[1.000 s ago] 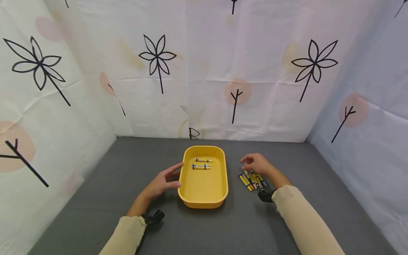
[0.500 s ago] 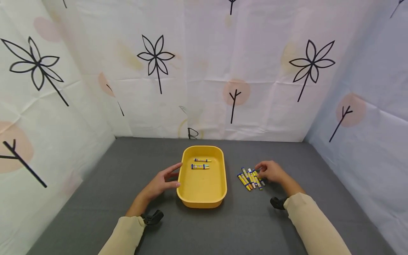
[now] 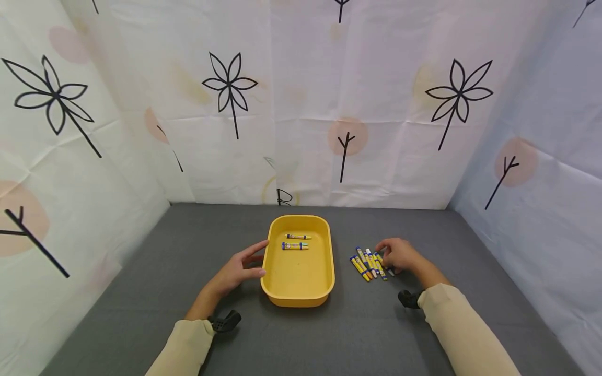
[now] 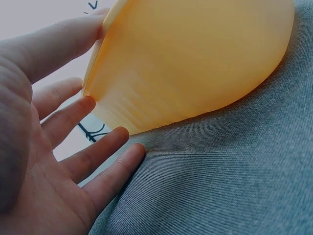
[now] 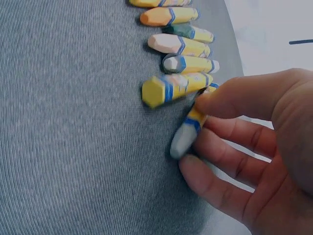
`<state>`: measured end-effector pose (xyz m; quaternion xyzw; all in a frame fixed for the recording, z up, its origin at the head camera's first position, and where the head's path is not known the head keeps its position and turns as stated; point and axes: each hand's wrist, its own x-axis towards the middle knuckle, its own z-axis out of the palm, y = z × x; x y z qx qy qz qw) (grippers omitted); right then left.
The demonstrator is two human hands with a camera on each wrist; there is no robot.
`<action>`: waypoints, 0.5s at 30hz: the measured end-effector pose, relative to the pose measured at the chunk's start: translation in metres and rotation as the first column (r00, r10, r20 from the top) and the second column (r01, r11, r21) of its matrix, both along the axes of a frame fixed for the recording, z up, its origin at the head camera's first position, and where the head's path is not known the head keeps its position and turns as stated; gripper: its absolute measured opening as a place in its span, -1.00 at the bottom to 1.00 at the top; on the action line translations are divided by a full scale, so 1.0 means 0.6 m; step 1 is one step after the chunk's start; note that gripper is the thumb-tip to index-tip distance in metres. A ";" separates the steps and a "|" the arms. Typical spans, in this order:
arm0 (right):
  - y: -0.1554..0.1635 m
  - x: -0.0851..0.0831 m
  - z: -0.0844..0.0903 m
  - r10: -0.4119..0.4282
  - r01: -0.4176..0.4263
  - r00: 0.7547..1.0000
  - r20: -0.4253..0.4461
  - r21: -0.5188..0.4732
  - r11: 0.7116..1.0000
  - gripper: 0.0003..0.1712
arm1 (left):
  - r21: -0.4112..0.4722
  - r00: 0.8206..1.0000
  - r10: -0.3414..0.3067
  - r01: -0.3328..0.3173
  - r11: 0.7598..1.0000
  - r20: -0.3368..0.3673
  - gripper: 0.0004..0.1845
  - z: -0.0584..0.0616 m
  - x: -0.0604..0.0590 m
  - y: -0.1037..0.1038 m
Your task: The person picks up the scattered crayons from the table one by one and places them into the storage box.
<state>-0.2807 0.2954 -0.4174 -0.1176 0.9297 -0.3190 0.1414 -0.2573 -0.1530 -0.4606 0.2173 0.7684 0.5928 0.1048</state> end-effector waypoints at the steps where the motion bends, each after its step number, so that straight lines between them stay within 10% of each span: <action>1: -0.001 0.001 0.001 0.002 -0.002 1.000 -0.002 0.004 1.000 -0.61 | 0.001 1.000 -0.001 0.001 1.000 -0.001 -0.22 0.000 0.000 0.000; 15: -0.012 -0.014 0.016 -0.070 0.078 0.996 0.053 -0.172 0.982 -0.54 | 0.004 1.000 -0.005 0.005 1.000 -0.012 -0.22 -0.001 0.001 -0.003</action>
